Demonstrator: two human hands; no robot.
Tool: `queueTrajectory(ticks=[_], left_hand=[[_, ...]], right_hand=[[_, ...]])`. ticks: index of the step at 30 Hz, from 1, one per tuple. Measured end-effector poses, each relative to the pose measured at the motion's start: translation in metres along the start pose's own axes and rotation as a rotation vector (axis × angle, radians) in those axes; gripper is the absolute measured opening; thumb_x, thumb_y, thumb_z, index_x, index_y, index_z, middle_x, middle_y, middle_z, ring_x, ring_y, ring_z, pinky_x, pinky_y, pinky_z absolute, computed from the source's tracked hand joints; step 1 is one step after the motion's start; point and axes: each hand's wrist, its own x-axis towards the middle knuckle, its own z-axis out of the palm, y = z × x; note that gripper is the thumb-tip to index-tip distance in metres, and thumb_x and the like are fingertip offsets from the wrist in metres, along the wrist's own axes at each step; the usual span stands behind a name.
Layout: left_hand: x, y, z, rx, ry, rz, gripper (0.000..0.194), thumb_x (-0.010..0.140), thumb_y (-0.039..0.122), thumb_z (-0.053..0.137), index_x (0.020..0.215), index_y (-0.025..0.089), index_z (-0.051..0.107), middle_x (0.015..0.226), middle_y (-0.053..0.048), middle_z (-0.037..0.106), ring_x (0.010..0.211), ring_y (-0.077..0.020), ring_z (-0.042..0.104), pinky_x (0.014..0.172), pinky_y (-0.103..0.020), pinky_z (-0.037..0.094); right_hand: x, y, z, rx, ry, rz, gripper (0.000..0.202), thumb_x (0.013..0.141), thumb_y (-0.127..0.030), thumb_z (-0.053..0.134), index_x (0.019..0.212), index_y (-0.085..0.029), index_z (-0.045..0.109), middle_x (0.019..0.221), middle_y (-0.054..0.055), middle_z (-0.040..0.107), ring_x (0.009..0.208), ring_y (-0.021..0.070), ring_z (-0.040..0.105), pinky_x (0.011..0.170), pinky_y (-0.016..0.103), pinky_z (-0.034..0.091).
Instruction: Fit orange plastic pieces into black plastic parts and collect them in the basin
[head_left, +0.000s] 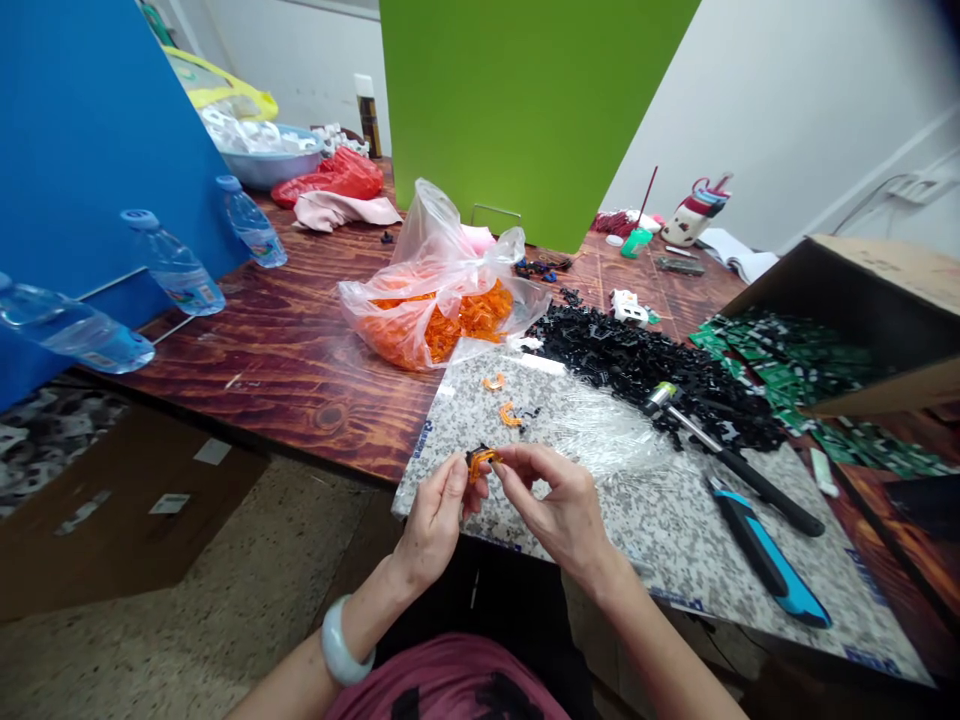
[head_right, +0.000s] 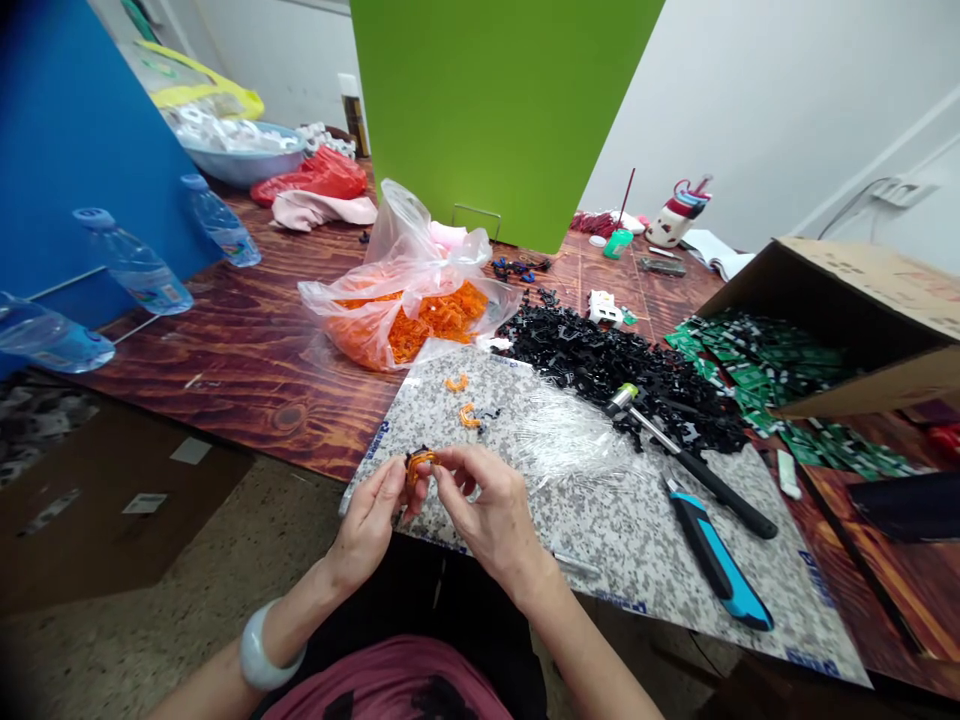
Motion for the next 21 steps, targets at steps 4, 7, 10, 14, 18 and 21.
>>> queueTrajectory(ticks=[4,7,10,14,18,21], left_hand=[[-0.003,0.002,0.001,-0.026,-0.032,-0.003,0.034,0.093,0.045,0.039,0.083,0.018,0.057,0.07,-0.001,0.053,0.061,-0.0143,0.047,0.056,-0.025,0.041],[-0.004,0.003,0.002,-0.019,-0.062,-0.006,0.035,0.094,0.045,0.038,0.082,0.018,0.057,0.071,-0.001,0.054,0.062,-0.0141,0.048,0.057,-0.024,0.041],[-0.006,0.003,0.003,-0.025,-0.085,-0.008,0.034,0.095,0.043,0.037,0.082,0.018,0.057,0.071,-0.001,0.053,0.062,-0.0133,0.047,0.057,-0.024,0.041],[-0.008,0.003,0.003,0.005,-0.109,-0.011,0.032,0.095,0.041,0.037,0.086,0.017,0.058,0.072,-0.001,0.053,0.063,-0.0133,0.047,0.058,-0.024,0.042],[-0.01,0.004,0.003,0.048,-0.113,0.0,0.034,0.094,0.042,0.037,0.084,0.018,0.057,0.071,-0.001,0.055,0.062,-0.0139,0.047,0.058,-0.025,0.042],[-0.012,0.003,0.002,0.073,-0.129,-0.005,0.033,0.095,0.042,0.036,0.084,0.018,0.057,0.071,-0.001,0.054,0.063,-0.0145,0.048,0.059,-0.025,0.043]], right_hand=[[-0.001,-0.001,0.0,-0.041,0.012,-0.053,0.014,0.086,-0.018,0.054,0.094,-0.022,0.065,0.079,0.003,0.066,0.06,0.0118,0.057,0.059,0.025,0.049],[-0.002,-0.002,0.0,-0.051,0.02,-0.091,0.015,0.086,-0.018,0.054,0.096,-0.022,0.065,0.081,0.004,0.066,0.063,0.012,0.058,0.06,0.024,0.05],[-0.004,-0.004,-0.001,-0.058,0.022,-0.096,0.016,0.087,-0.017,0.054,0.096,-0.021,0.065,0.082,0.004,0.066,0.064,0.0121,0.059,0.06,0.024,0.05],[-0.006,-0.006,-0.003,-0.073,0.026,-0.069,0.016,0.087,-0.017,0.054,0.096,-0.022,0.066,0.082,0.004,0.067,0.063,0.0118,0.059,0.059,0.024,0.051],[-0.009,-0.007,-0.004,-0.075,0.02,-0.064,0.017,0.086,-0.016,0.055,0.096,-0.022,0.067,0.08,0.003,0.066,0.062,0.0119,0.059,0.059,0.023,0.051],[-0.011,-0.008,-0.006,-0.071,0.007,-0.058,0.016,0.086,-0.017,0.055,0.097,-0.023,0.066,0.08,0.003,0.065,0.062,0.0121,0.059,0.059,0.023,0.051]])
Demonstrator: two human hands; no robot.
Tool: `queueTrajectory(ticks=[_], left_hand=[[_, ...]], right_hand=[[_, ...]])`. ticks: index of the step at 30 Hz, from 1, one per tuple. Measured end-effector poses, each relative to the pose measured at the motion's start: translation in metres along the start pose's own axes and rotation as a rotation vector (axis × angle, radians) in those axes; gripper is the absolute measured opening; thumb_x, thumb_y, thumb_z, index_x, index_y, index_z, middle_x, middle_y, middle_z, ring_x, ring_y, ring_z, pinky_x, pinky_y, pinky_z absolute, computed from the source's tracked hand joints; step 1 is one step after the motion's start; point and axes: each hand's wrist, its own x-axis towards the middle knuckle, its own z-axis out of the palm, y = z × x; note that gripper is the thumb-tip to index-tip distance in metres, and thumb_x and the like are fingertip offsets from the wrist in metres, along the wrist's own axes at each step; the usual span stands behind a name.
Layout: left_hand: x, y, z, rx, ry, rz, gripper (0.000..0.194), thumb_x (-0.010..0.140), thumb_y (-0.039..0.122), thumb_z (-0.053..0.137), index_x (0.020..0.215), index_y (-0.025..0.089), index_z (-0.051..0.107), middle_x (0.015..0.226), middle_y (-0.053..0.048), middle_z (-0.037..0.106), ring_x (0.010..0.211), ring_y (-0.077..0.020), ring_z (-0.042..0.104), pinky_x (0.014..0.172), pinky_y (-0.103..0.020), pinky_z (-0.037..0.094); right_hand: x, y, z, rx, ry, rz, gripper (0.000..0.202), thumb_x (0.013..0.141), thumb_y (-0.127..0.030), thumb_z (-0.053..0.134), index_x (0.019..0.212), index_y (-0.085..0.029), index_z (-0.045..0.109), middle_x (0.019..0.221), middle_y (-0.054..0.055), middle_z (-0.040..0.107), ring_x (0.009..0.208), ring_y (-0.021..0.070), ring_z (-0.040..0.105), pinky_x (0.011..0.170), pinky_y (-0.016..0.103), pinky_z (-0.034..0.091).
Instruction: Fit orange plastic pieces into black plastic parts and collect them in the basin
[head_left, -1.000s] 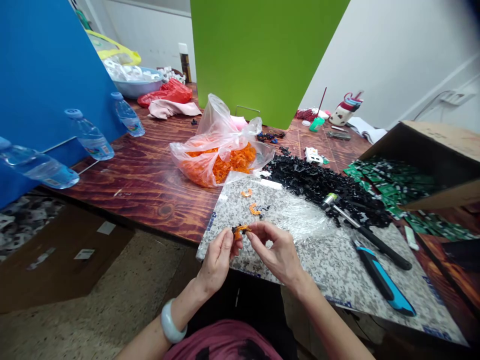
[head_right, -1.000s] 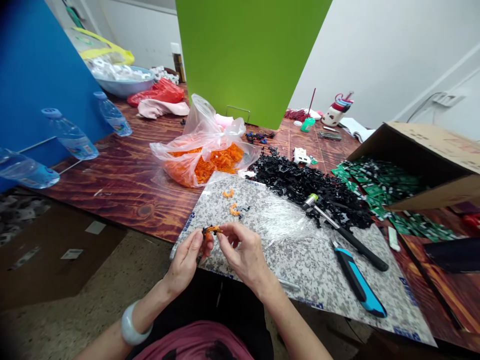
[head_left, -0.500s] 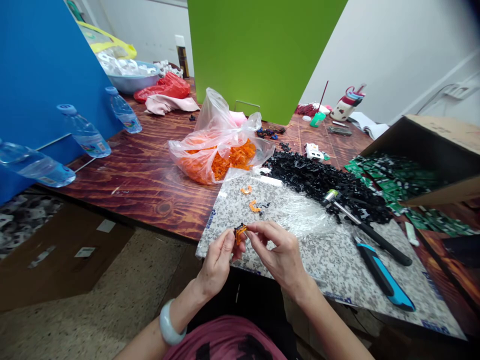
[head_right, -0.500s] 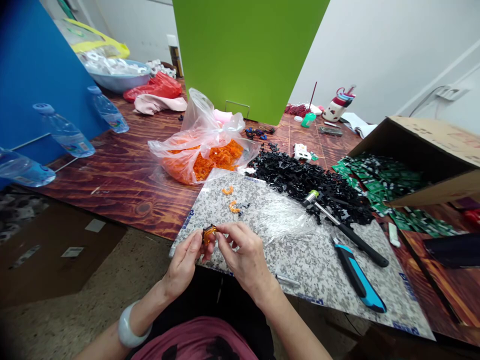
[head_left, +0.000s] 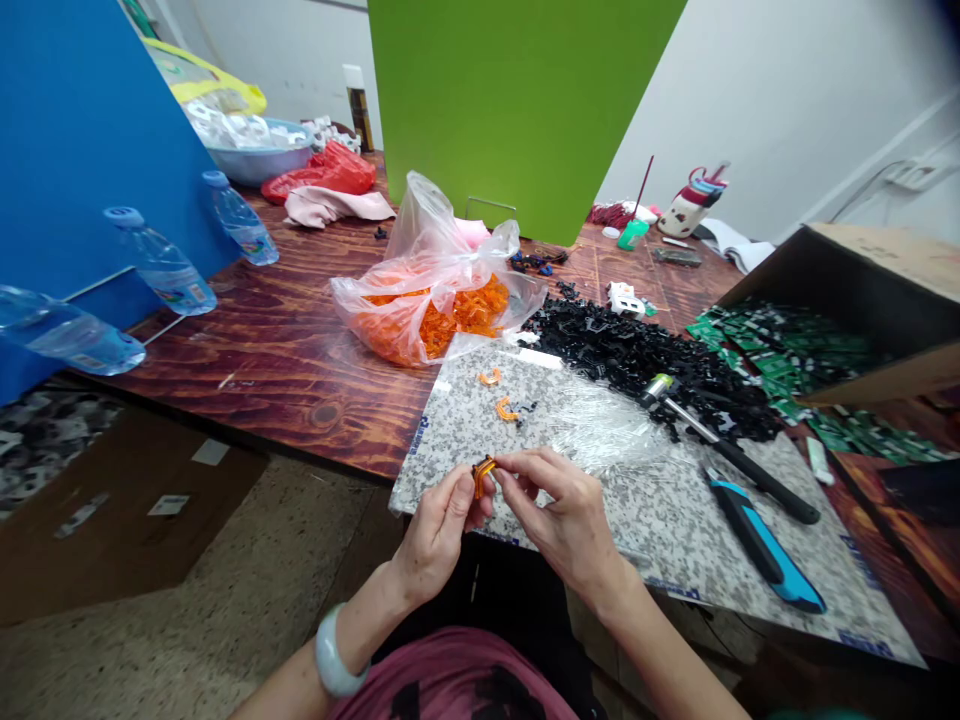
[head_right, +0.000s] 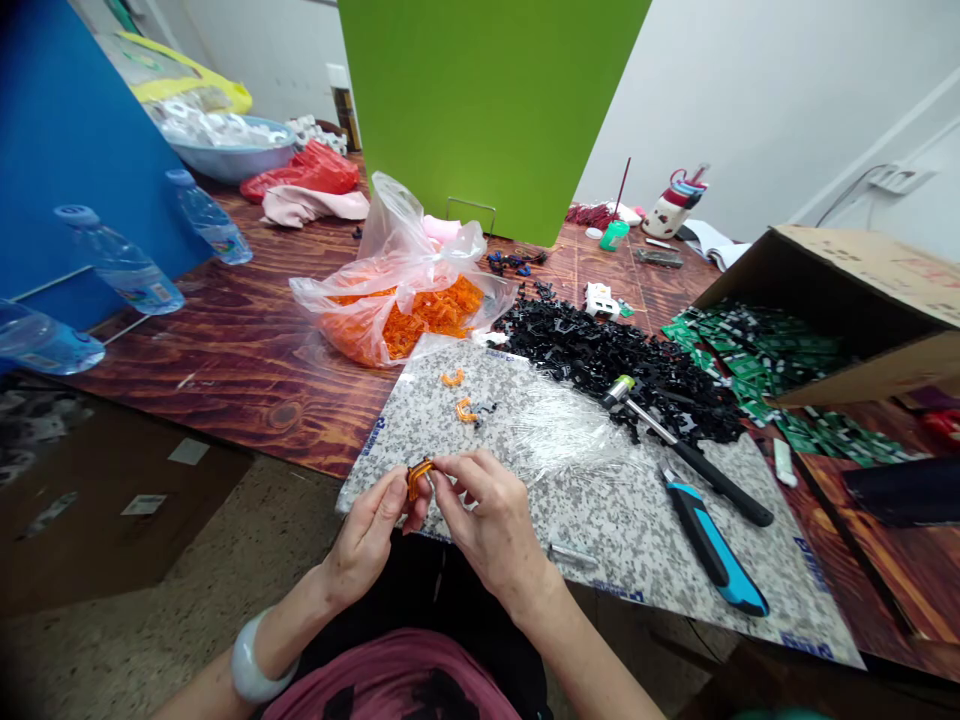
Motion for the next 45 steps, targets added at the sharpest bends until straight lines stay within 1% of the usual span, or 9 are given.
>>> queueTrajectory(ticks=[7,11,15,19,24,32,35,41,45], left_hand=[[-0.004,0.003,-0.005,0.08,-0.045,0.037,0.034,0.096,0.04,0.033,0.08,0.019,0.054,0.068,0.0,0.051,0.061,-0.0143,0.047,0.06,-0.026,0.041],[-0.006,0.01,-0.009,0.123,-0.135,0.047,0.035,0.096,0.04,0.032,0.077,0.019,0.053,0.067,0.0,0.052,0.061,-0.0141,0.048,0.062,-0.025,0.041],[-0.007,0.014,-0.012,0.151,-0.201,0.041,0.036,0.097,0.038,0.029,0.079,0.019,0.054,0.069,-0.001,0.052,0.062,-0.014,0.049,0.061,-0.025,0.04],[-0.008,0.016,-0.016,0.236,-0.25,0.082,0.035,0.097,0.036,0.028,0.08,0.019,0.053,0.069,-0.001,0.051,0.063,-0.0142,0.048,0.062,-0.025,0.04],[-0.009,0.019,-0.018,0.411,-0.253,0.153,0.027,0.097,0.029,0.032,0.079,0.019,0.05,0.069,0.001,0.048,0.063,-0.0132,0.047,0.062,-0.024,0.038],[-0.01,0.019,-0.016,0.497,-0.258,0.242,0.023,0.095,0.018,0.031,0.078,0.019,0.047,0.067,0.003,0.045,0.06,-0.0116,0.044,0.059,-0.023,0.036],[-0.01,0.02,-0.016,0.498,-0.262,0.265,0.022,0.094,0.016,0.032,0.079,0.018,0.047,0.066,0.003,0.045,0.059,-0.0111,0.044,0.058,-0.022,0.036],[-0.009,0.015,-0.017,0.498,-0.243,0.319,0.023,0.095,0.017,0.033,0.076,0.018,0.048,0.064,0.003,0.045,0.058,-0.0107,0.045,0.058,-0.021,0.037],[-0.007,0.013,-0.019,0.535,-0.261,0.344,0.021,0.095,0.018,0.036,0.084,0.017,0.053,0.069,0.001,0.051,0.064,-0.0124,0.05,0.062,-0.021,0.04]], right_hand=[[0.003,-0.005,-0.012,0.051,-0.073,0.029,0.012,0.084,-0.021,0.059,0.093,-0.022,0.067,0.086,0.005,0.067,0.069,0.0138,0.061,0.059,0.024,0.051],[0.005,-0.003,-0.018,0.172,-0.207,0.095,0.016,0.086,-0.028,0.06,0.098,-0.022,0.067,0.092,0.005,0.069,0.076,0.015,0.063,0.065,0.026,0.051],[0.003,0.003,-0.018,0.266,-0.286,0.117,0.015,0.088,-0.029,0.057,0.095,-0.022,0.068,0.086,0.003,0.069,0.079,0.0146,0.064,0.069,0.025,0.049],[0.0,0.004,-0.016,0.298,-0.276,0.131,0.015,0.088,-0.03,0.058,0.092,-0.021,0.069,0.084,0.003,0.069,0.077,0.0147,0.063,0.068,0.025,0.048],[-0.001,-0.002,-0.017,0.288,-0.28,0.151,0.014,0.087,-0.03,0.059,0.091,-0.02,0.068,0.08,0.003,0.067,0.073,0.0145,0.061,0.066,0.025,0.046],[-0.007,-0.009,-0.017,0.273,-0.282,0.156,0.012,0.088,-0.026,0.058,0.091,-0.019,0.067,0.08,0.003,0.065,0.072,0.0138,0.058,0.066,0.024,0.044],[-0.009,-0.011,-0.017,0.245,-0.27,0.122,0.01,0.089,-0.023,0.056,0.089,-0.019,0.065,0.079,0.002,0.065,0.072,0.0127,0.058,0.066,0.023,0.043],[-0.013,-0.008,-0.013,0.184,-0.21,-0.029,0.007,0.09,-0.017,0.052,0.088,-0.018,0.059,0.079,0.003,0.061,0.07,0.0128,0.056,0.065,0.023,0.043],[-0.015,-0.003,-0.012,0.206,-0.194,-0.066,0.007,0.089,-0.015,0.054,0.092,-0.018,0.059,0.08,0.004,0.061,0.073,0.0133,0.057,0.068,0.024,0.045]])
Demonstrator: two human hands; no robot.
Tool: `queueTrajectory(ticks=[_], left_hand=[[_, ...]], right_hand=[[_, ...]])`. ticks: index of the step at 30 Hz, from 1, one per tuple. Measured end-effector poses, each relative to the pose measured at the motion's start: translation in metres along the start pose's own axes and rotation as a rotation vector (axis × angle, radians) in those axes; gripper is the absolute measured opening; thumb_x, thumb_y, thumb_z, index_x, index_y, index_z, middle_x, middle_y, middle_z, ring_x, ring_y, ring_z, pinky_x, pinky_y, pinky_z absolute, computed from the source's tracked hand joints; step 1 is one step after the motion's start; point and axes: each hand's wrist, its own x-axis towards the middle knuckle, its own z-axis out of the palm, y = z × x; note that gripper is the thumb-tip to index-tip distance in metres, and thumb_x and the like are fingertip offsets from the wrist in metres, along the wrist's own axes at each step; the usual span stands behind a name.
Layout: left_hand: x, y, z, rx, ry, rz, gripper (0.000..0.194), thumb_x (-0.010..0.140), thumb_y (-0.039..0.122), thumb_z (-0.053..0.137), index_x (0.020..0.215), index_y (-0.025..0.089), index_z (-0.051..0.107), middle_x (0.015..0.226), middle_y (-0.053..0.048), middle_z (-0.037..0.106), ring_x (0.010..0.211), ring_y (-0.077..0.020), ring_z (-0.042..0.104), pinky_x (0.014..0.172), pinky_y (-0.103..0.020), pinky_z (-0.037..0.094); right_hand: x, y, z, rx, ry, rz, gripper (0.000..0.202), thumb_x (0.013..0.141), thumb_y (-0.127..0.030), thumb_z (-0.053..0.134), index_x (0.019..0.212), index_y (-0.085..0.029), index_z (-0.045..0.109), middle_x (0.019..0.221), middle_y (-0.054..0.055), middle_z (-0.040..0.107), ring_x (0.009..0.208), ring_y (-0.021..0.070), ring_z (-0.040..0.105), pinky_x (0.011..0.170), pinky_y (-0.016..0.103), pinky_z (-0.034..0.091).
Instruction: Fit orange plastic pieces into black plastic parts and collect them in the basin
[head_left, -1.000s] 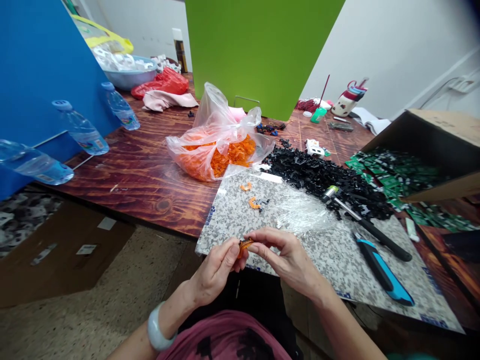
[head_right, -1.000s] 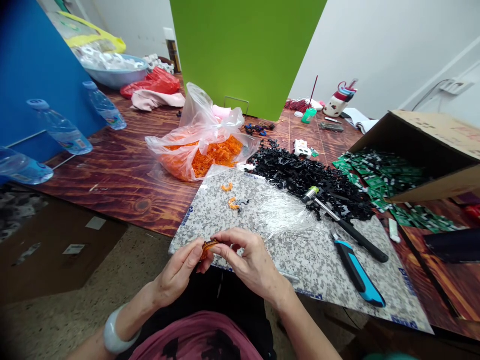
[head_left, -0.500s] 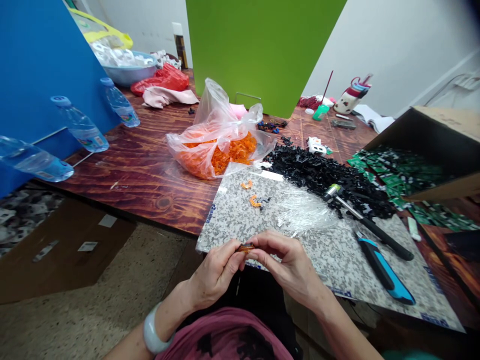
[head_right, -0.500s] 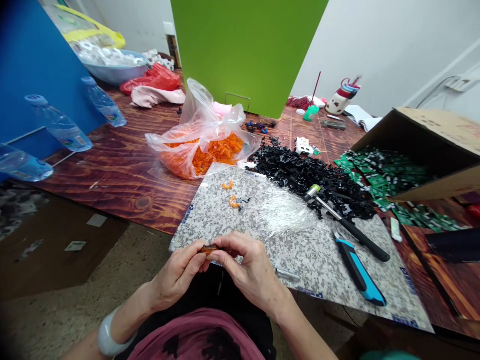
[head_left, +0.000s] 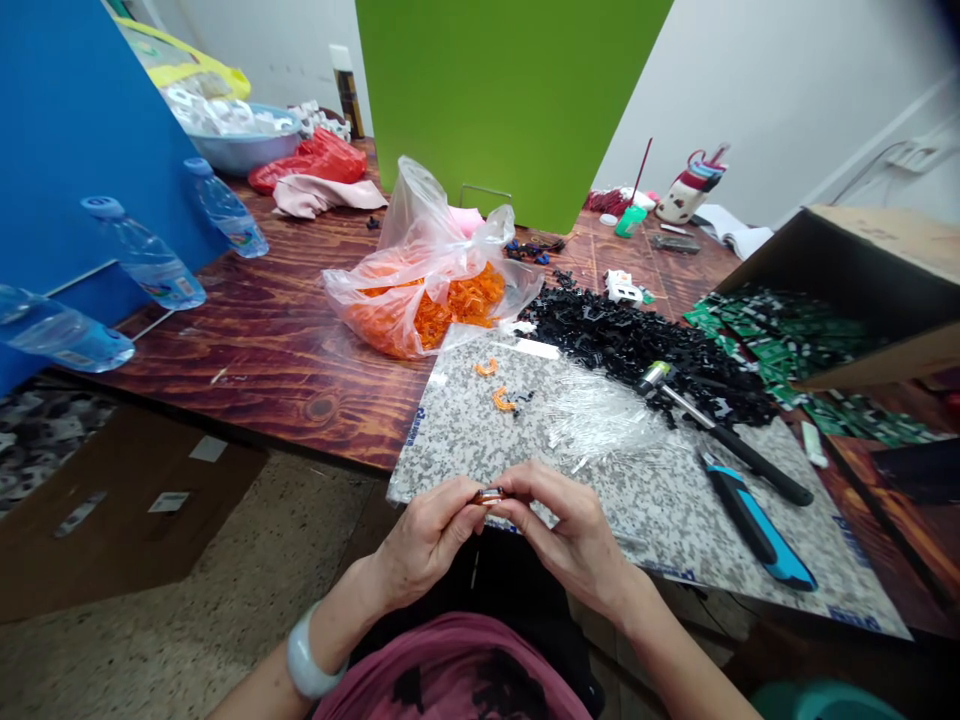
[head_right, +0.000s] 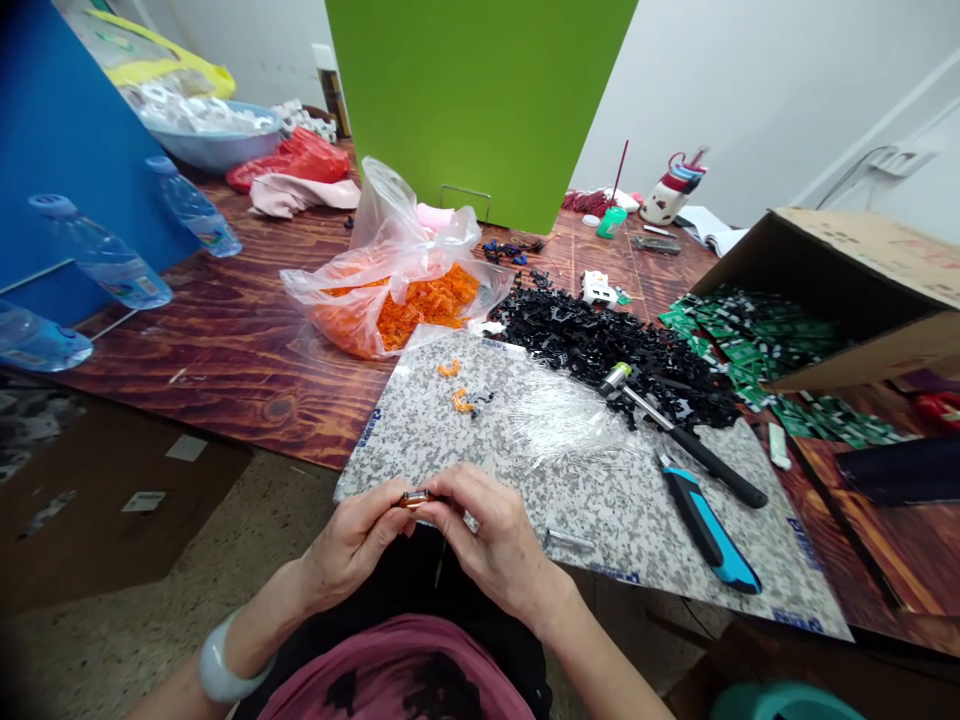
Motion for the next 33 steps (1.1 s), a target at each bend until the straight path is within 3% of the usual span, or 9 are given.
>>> queueTrajectory(ticks=[5,10,15,20,21,23,26,30,33], left_hand=[[0.001,-0.003,0.0,0.038,-0.029,0.037,0.021,0.094,0.018,0.039,0.109,0.016,0.053,0.091,-0.005,0.062,0.081,-0.0153,0.058,0.071,-0.023,0.044],[0.002,-0.003,0.002,0.082,-0.035,0.091,0.024,0.095,0.017,0.037,0.113,0.017,0.053,0.092,-0.005,0.063,0.083,-0.0161,0.059,0.074,-0.024,0.046],[-0.003,0.001,0.015,0.084,-0.104,0.07,0.019,0.093,0.017,0.038,0.087,0.019,0.056,0.072,-0.001,0.057,0.065,-0.0134,0.055,0.061,-0.021,0.044],[-0.006,0.001,0.056,-0.054,-0.264,-0.011,0.028,0.095,0.022,0.035,0.075,0.019,0.055,0.066,0.001,0.056,0.058,-0.0121,0.055,0.057,-0.02,0.045],[-0.006,0.002,0.065,-0.069,-0.326,-0.059,0.03,0.096,0.023,0.035,0.074,0.019,0.056,0.066,0.0,0.057,0.059,-0.0124,0.056,0.058,-0.02,0.047],[-0.003,0.004,0.078,-0.095,-0.432,-0.123,0.026,0.096,0.026,0.036,0.098,0.019,0.06,0.081,-0.003,0.066,0.072,-0.0147,0.063,0.069,-0.023,0.051],[0.002,0.007,0.084,-0.087,-0.464,-0.195,0.038,0.095,0.03,0.038,0.132,0.022,0.044,0.106,-0.007,0.067,0.088,-0.0172,0.065,0.083,-0.03,0.052],[0.004,0.003,0.069,-0.099,-0.439,-0.25,0.035,0.095,0.034,0.039,0.123,0.021,0.054,0.107,-0.009,0.069,0.09,-0.0195,0.067,0.084,-0.032,0.053],[-0.001,-0.004,0.057,-0.103,-0.405,-0.279,0.031,0.094,0.035,0.041,0.113,0.021,0.061,0.1,-0.007,0.072,0.088,-0.0196,0.068,0.081,-0.029,0.054]], right_hand=[[-0.007,0.005,-0.002,0.019,0.028,-0.042,0.015,0.088,-0.015,0.055,0.101,-0.02,0.061,0.091,0.006,0.062,0.085,0.0155,0.059,0.075,0.026,0.048],[-0.014,0.006,-0.003,0.031,0.044,-0.032,0.018,0.087,-0.018,0.057,0.105,-0.02,0.06,0.096,0.007,0.062,0.088,0.0159,0.059,0.076,0.027,0.048],[-0.033,0.003,-0.003,-0.006,0.08,0.058,0.01,0.09,-0.024,0.054,0.093,-0.018,0.061,0.081,0.004,0.063,0.075,0.014,0.057,0.069,0.025,0.046],[-0.076,0.009,-0.001,-0.01,0.139,0.253,0.017,0.09,-0.027,0.052,0.085,-0.016,0.063,0.076,0.003,0.063,0.07,0.0125,0.057,0.067,0.023,0.045],[-0.089,0.012,-0.001,-0.013,0.165,0.319,0.018,0.09,-0.029,0.053,0.084,-0.016,0.064,0.075,0.003,0.063,0.07,0.0122,0.058,0.066,0.022,0.045],[-0.124,0.023,-0.007,-0.05,0.227,0.474,0.02,0.089,-0.032,0.053,0.084,-0.017,0.066,0.077,0.002,0.066,0.071,0.0126,0.06,0.066,0.022,0.047],[-0.198,0.042,-0.033,-0.322,0.379,0.748,0.026,0.089,-0.039,0.049,0.088,-0.02,0.068,0.085,0.004,0.07,0.078,0.0166,0.065,0.07,0.025,0.051],[-0.317,0.056,-0.093,-0.745,0.648,0.979,0.039,0.077,-0.057,0.048,0.073,-0.024,0.07,0.078,0.01,0.072,0.07,0.031,0.068,0.065,0.044,0.054],[-0.374,0.053,-0.132,-0.937,0.781,1.093,0.048,0.064,-0.069,0.044,0.054,-0.026,0.064,0.056,0.013,0.064,0.054,0.0404,0.062,0.049,0.055,0.048]])
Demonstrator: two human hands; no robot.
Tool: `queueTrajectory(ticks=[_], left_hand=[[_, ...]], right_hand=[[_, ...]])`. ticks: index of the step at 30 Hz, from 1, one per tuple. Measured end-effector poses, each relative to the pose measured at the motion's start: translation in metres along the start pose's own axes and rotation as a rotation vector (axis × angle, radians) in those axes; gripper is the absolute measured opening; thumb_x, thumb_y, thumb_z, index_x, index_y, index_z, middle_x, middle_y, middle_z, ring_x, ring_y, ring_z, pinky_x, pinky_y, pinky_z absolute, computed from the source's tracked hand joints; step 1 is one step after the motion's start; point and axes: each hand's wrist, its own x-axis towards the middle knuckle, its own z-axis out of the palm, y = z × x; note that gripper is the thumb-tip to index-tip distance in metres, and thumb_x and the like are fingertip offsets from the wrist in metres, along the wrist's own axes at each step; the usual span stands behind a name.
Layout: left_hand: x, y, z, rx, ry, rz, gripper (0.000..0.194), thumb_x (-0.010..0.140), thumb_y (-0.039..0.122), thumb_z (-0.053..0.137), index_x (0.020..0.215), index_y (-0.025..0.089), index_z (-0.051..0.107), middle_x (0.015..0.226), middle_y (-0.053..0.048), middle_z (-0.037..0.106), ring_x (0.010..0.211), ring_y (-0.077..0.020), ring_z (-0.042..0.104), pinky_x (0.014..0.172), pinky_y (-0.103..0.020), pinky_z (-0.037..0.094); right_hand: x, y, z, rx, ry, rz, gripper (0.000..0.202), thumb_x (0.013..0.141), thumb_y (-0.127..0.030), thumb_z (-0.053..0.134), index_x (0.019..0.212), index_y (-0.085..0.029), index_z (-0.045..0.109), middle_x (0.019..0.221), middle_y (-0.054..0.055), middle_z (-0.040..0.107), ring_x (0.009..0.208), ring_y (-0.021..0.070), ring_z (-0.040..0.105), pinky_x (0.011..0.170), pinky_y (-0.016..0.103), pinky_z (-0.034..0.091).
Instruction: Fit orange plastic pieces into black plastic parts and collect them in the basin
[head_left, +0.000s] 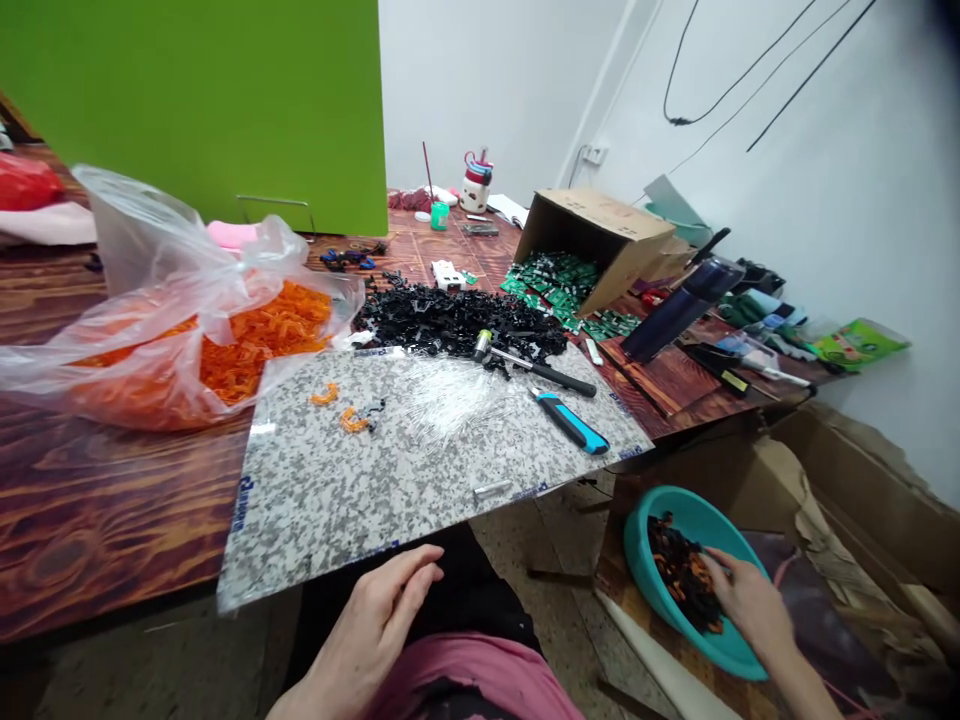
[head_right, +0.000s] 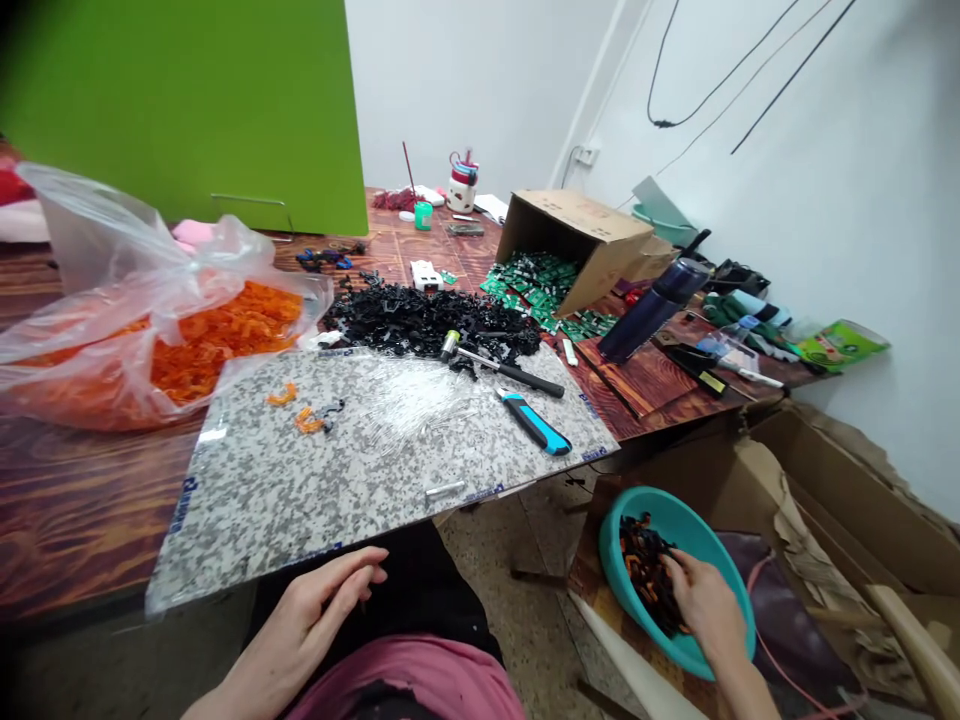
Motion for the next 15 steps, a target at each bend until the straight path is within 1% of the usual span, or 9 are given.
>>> queueTrajectory(ticks=[1,2,3,4,6,8,11,13,15], left_hand=[[-0.002,-0.002,-0.002,-0.001,0.012,-0.006,0.03,0.094,0.035,0.041,0.112,0.021,0.061,0.097,-0.006,0.073,0.086,-0.0192,0.068,0.08,-0.029,0.055],[-0.004,-0.004,-0.003,0.001,0.022,-0.011,0.029,0.094,0.034,0.042,0.111,0.022,0.062,0.095,-0.005,0.073,0.085,-0.0187,0.068,0.079,-0.028,0.055],[-0.006,-0.005,-0.004,0.001,0.03,-0.016,0.029,0.094,0.034,0.042,0.11,0.022,0.062,0.094,-0.004,0.073,0.084,-0.0183,0.069,0.078,-0.027,0.055],[-0.007,-0.005,-0.004,0.002,0.038,-0.019,0.028,0.094,0.034,0.042,0.11,0.022,0.063,0.093,-0.004,0.074,0.083,-0.018,0.069,0.078,-0.027,0.055],[-0.007,-0.004,-0.005,0.004,0.049,-0.017,0.028,0.094,0.034,0.043,0.109,0.022,0.064,0.091,-0.003,0.074,0.083,-0.0177,0.069,0.077,-0.026,0.055],[-0.008,-0.001,-0.006,0.008,0.059,-0.005,0.028,0.093,0.034,0.044,0.108,0.022,0.064,0.09,-0.003,0.074,0.082,-0.0175,0.069,0.076,-0.025,0.055],[-0.011,-0.001,-0.01,0.009,0.08,0.009,0.028,0.093,0.034,0.044,0.107,0.022,0.065,0.089,-0.002,0.074,0.082,-0.0172,0.069,0.076,-0.024,0.055],[-0.015,-0.003,-0.013,0.003,0.11,0.011,0.028,0.093,0.034,0.044,0.107,0.023,0.065,0.089,-0.002,0.074,0.082,-0.0171,0.069,0.075,-0.023,0.055],[-0.021,-0.007,-0.017,0.001,0.152,0.003,0.028,0.093,0.034,0.045,0.107,0.023,0.065,0.089,-0.002,0.075,0.081,-0.0173,0.07,0.074,-0.023,0.055]], right_hand=[[0.005,0.007,-0.005,-0.036,0.041,0.026,0.049,0.063,-0.069,0.043,0.055,-0.026,0.064,0.055,0.013,0.063,0.053,0.0413,0.062,0.048,0.056,0.047],[0.011,0.007,-0.008,-0.065,0.078,0.038,0.049,0.063,-0.068,0.042,0.058,-0.025,0.066,0.058,0.014,0.063,0.055,0.0409,0.062,0.049,0.056,0.047],[0.017,-0.001,-0.009,-0.077,0.111,0.028,0.049,0.065,-0.066,0.042,0.065,-0.024,0.068,0.065,0.015,0.065,0.058,0.0395,0.063,0.053,0.055,0.048],[0.024,-0.017,-0.008,-0.069,0.136,-0.005,0.049,0.068,-0.062,0.043,0.073,-0.021,0.07,0.073,0.016,0.067,0.063,0.0375,0.064,0.057,0.053,0.05],[0.042,-0.064,-0.001,0.026,0.158,-0.15,0.046,0.076,-0.053,0.044,0.087,-0.017,0.07,0.089,0.017,0.069,0.074,0.0323,0.065,0.069,0.048,0.051],[0.064,-0.121,0.011,0.144,0.118,-0.3,0.041,0.082,-0.046,0.045,0.093,-0.015,0.069,0.095,0.016,0.069,0.084,0.0281,0.065,0.076,0.041,0.051],[0.106,-0.198,0.032,0.193,0.042,-0.415,0.035,0.087,-0.041,0.045,0.098,-0.018,0.068,0.099,0.01,0.069,0.08,0.0196,0.064,0.078,0.031,0.05],[0.136,-0.235,0.047,0.196,0.007,-0.455,0.033,0.087,-0.039,0.046,0.1,-0.017,0.068,0.1,0.009,0.069,0.082,0.0179,0.063,0.08,0.029,0.048],[0.163,-0.261,0.061,0.18,-0.018,-0.464,0.031,0.086,-0.035,0.049,0.1,-0.016,0.069,0.1,0.009,0.069,0.084,0.0184,0.063,0.082,0.029,0.046]])
